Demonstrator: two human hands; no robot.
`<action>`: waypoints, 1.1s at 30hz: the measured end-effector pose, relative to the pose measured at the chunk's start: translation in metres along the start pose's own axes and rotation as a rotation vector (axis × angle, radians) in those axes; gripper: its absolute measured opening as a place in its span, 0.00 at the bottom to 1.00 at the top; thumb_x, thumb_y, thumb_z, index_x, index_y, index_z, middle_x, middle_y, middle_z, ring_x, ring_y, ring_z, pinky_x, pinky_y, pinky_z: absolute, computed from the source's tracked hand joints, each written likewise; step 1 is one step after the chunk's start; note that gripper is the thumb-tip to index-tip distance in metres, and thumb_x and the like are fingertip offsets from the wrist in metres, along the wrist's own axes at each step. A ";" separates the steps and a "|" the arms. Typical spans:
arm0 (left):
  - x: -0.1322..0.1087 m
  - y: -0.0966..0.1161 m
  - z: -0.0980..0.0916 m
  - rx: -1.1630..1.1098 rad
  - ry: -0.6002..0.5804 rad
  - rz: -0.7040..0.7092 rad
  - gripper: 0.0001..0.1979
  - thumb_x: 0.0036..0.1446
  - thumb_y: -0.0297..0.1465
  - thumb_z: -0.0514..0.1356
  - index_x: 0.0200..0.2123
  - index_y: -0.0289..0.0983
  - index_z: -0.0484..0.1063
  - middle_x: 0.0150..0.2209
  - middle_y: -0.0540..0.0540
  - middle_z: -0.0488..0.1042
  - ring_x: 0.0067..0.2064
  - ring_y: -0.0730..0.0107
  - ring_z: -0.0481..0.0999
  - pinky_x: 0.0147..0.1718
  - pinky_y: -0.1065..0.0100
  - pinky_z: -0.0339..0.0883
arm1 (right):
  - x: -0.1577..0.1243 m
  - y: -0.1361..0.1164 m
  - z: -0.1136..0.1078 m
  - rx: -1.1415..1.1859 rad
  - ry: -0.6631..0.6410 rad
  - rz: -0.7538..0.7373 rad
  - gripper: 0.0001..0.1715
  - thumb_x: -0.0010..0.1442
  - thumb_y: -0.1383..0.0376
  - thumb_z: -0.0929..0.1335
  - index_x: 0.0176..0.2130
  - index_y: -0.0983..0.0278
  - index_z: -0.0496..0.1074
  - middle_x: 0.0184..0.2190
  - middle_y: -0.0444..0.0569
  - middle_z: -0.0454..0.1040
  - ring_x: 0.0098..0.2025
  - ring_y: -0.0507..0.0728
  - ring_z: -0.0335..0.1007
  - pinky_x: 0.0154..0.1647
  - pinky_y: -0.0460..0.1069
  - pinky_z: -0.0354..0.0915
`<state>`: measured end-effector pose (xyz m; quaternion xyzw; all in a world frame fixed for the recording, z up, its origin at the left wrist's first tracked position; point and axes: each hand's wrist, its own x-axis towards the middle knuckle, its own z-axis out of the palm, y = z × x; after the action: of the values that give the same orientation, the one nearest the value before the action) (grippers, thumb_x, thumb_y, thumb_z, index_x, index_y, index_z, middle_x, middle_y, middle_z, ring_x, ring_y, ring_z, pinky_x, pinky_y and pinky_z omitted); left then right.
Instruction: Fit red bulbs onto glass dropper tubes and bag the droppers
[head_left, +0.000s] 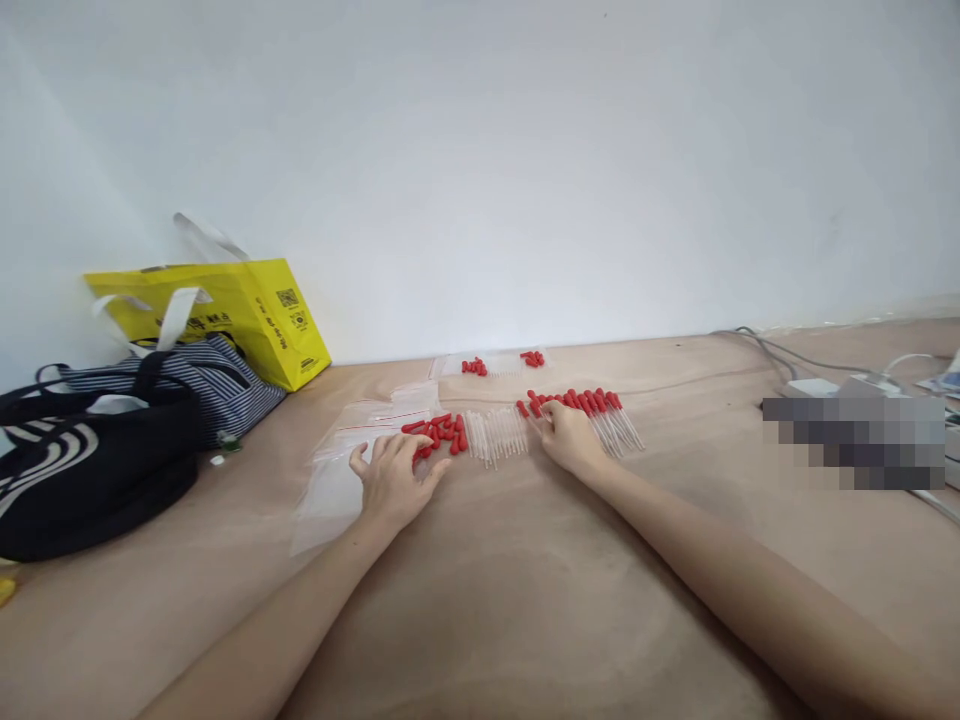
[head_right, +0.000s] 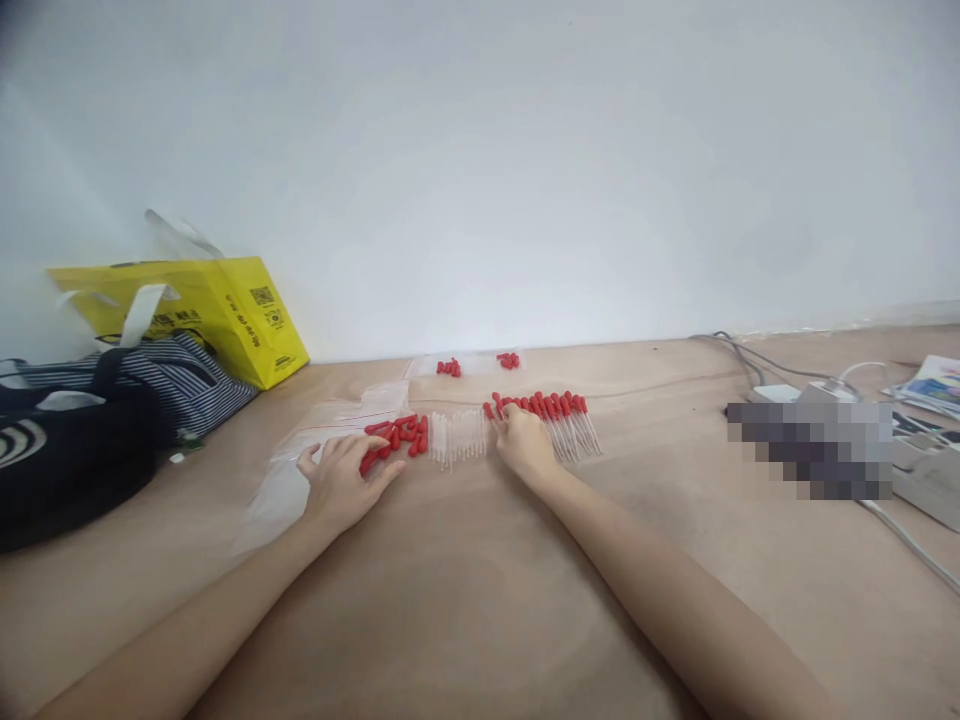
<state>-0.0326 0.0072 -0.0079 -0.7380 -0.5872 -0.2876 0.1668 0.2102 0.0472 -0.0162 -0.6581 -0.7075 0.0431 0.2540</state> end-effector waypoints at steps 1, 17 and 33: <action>-0.001 -0.001 0.000 0.008 -0.006 0.010 0.11 0.47 0.41 0.58 0.31 0.41 0.68 0.34 0.47 0.73 0.40 0.57 0.66 0.45 0.49 0.42 | 0.004 -0.004 0.000 -0.028 -0.030 0.039 0.13 0.55 0.67 0.58 0.39 0.67 0.66 0.32 0.53 0.72 0.36 0.56 0.68 0.31 0.46 0.57; 0.009 0.011 0.018 0.048 -0.032 0.192 0.07 0.52 0.32 0.54 0.34 0.43 0.72 0.33 0.47 0.73 0.39 0.58 0.65 0.43 0.49 0.43 | 0.011 -0.023 -0.003 -0.211 -0.063 0.175 0.16 0.55 0.61 0.58 0.40 0.64 0.68 0.37 0.56 0.72 0.39 0.60 0.69 0.35 0.51 0.60; 0.004 0.021 0.006 0.014 0.138 0.208 0.07 0.52 0.30 0.52 0.32 0.38 0.69 0.28 0.46 0.75 0.34 0.61 0.68 0.38 0.56 0.47 | 0.032 -0.041 0.004 -0.159 -0.266 0.212 0.14 0.49 0.65 0.63 0.36 0.67 0.72 0.37 0.59 0.72 0.38 0.60 0.70 0.34 0.51 0.61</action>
<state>-0.0101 0.0083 -0.0081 -0.7721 -0.4966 -0.3147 0.2410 0.1706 0.0739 0.0063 -0.7357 -0.6625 0.1000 0.0994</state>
